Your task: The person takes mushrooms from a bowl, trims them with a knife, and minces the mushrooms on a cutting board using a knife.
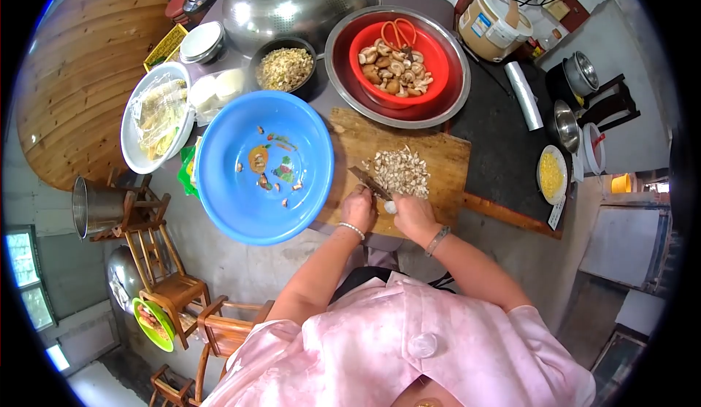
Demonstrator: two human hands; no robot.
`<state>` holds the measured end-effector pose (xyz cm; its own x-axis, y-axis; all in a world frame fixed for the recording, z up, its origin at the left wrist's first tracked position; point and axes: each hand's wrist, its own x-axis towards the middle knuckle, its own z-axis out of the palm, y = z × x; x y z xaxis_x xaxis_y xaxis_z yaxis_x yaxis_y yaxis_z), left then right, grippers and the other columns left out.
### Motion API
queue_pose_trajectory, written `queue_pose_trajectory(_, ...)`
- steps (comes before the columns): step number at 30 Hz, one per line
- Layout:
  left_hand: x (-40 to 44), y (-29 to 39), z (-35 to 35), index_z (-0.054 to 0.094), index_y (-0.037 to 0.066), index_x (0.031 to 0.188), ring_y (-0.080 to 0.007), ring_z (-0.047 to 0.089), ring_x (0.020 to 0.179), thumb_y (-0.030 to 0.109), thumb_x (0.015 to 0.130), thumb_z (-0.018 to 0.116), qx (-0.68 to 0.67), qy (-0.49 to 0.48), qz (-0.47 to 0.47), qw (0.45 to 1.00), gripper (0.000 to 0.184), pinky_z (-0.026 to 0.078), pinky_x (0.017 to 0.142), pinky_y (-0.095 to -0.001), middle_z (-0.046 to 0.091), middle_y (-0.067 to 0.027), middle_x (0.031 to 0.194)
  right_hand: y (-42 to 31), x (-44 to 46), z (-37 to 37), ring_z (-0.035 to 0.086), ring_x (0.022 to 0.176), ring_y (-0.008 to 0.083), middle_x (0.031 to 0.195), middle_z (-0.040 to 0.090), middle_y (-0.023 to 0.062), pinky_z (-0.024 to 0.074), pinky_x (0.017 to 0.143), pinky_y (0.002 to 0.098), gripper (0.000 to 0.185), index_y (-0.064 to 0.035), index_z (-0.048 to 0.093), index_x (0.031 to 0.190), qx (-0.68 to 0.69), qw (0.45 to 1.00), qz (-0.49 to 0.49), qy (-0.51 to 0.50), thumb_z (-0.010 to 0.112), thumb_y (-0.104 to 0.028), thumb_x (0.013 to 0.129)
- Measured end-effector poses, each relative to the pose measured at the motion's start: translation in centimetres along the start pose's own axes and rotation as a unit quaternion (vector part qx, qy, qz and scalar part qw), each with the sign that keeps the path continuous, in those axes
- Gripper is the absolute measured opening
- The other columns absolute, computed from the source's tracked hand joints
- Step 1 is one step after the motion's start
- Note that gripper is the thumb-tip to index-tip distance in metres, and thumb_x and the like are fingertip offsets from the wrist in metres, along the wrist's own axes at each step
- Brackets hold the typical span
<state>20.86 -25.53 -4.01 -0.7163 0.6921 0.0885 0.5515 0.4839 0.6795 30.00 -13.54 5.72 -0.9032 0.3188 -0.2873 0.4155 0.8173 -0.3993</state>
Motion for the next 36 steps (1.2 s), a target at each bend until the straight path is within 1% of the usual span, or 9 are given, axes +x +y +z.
queue_pose_trajectory(6,-0.2,0.1,-0.1,0.059,0.001,0.076,-0.0382,0.061,0.071,0.007,0.074,0.062,0.016,-0.012,-0.005,1.000,0.007,0.050,0.065,-0.0445,0.061,-0.0204,0.081,0.0,-0.5,-1.8,0.064,0.072,0.0381,0.074,0.064,0.0193,0.0496,0.064,0.0478,0.014,-0.0016,0.058,0.083,0.016,1.000,-0.020,0.015,0.057,-0.003,0.069)
queue_pose_trajectory(9,0.0,-0.3,0.2,0.061,0.002,0.075,-0.0381,0.061,0.068,0.009,0.073,0.061,0.024,-0.006,-0.010,1.000,0.007,0.050,0.062,-0.0460,0.061,-0.0205,0.078,-0.4,-0.2,0.1,0.064,0.073,0.0381,0.075,0.064,0.0197,0.0498,0.064,0.0477,0.013,-0.0019,0.059,0.083,0.002,1.000,0.001,-0.019,0.056,-0.004,0.071)
queue_pose_trajectory(12,0.0,-0.2,0.0,0.062,0.002,0.076,-0.0381,0.061,0.069,0.009,0.073,0.060,0.020,-0.009,-0.006,1.000,0.008,0.050,0.063,-0.0462,0.061,-0.0205,0.079,0.3,-0.2,0.9,0.061,0.071,0.0409,0.074,0.063,0.0206,0.0467,0.063,0.0507,0.019,-0.0023,0.058,0.087,0.026,1.000,0.005,0.004,0.056,-0.003,0.068)
queue_pose_trajectory(18,0.9,1.7,-0.2,0.061,0.002,0.079,-0.0392,0.060,0.076,0.005,0.076,0.060,-0.056,-0.021,-0.029,0.998,0.005,0.049,0.069,-0.0458,0.061,-0.0201,0.082,2.8,-0.4,-2.9,0.061,0.069,0.0392,0.074,0.063,0.0208,0.0467,0.061,0.0497,0.019,-0.0046,0.059,0.087,0.051,0.996,-0.016,0.069,0.057,-0.006,0.069)
queue_pose_trajectory(23,0.7,1.7,-0.2,0.062,0.002,0.080,-0.0385,0.060,0.076,0.007,0.078,0.060,-0.074,-0.016,-0.049,0.996,0.005,0.049,0.069,-0.0460,0.061,-0.0200,0.082,5.2,2.1,-6.6,0.062,0.070,0.0380,0.070,0.061,0.0189,0.0471,0.062,0.0494,0.015,-0.0042,0.059,0.086,-0.024,0.997,-0.064,0.021,0.057,-0.008,0.071)
queue_pose_trajectory(27,0.2,0.3,-0.9,0.065,0.006,0.081,-0.0350,0.062,0.073,0.010,0.076,0.062,-0.037,-0.010,-0.042,0.998,0.007,0.050,0.066,-0.0435,0.064,-0.0160,0.080,6.1,1.6,-3.6,0.063,0.070,0.0362,0.071,0.062,0.0182,0.0484,0.063,0.0473,0.014,-0.0035,0.060,0.084,-0.075,0.995,-0.065,0.018,0.058,-0.009,0.072)
queue_pose_trajectory(29,0.4,0.3,-1.3,0.065,0.006,0.081,-0.0346,0.062,0.073,0.010,0.077,0.062,-0.051,-0.012,-0.081,0.995,0.007,0.050,0.066,-0.0434,0.064,-0.0161,0.080,6.4,1.0,-1.4,0.063,0.070,0.0355,0.070,0.062,0.0178,0.0490,0.063,0.0462,0.013,-0.0033,0.060,0.083,-0.094,0.994,-0.044,0.047,0.059,-0.009,0.072)
queue_pose_trajectory(32,0.2,0.4,-1.3,0.066,0.005,0.082,-0.0342,0.063,0.074,0.011,0.078,0.063,-0.038,-0.023,-0.078,0.996,0.008,0.051,0.066,-0.0429,0.064,-0.0164,0.080,6.5,1.7,-3.2,0.063,0.070,0.0355,0.070,0.063,0.0179,0.0497,0.062,0.0452,0.012,-0.0028,0.061,0.083,-0.062,0.994,-0.077,0.050,0.058,-0.007,0.072)
queue_pose_trajectory(36,0.6,-0.1,-1.0,0.067,0.005,0.083,-0.0345,0.063,0.075,0.011,0.078,0.062,-0.023,-0.038,-0.081,0.996,0.009,0.051,0.068,-0.0423,0.064,-0.0168,0.082,4.0,2.0,-6.8,0.064,0.070,0.0351,0.072,0.064,0.0183,0.0504,0.062,0.0447,0.012,-0.0022,0.061,0.083,-0.062,0.994,-0.086,-0.020,0.057,-0.007,0.072)
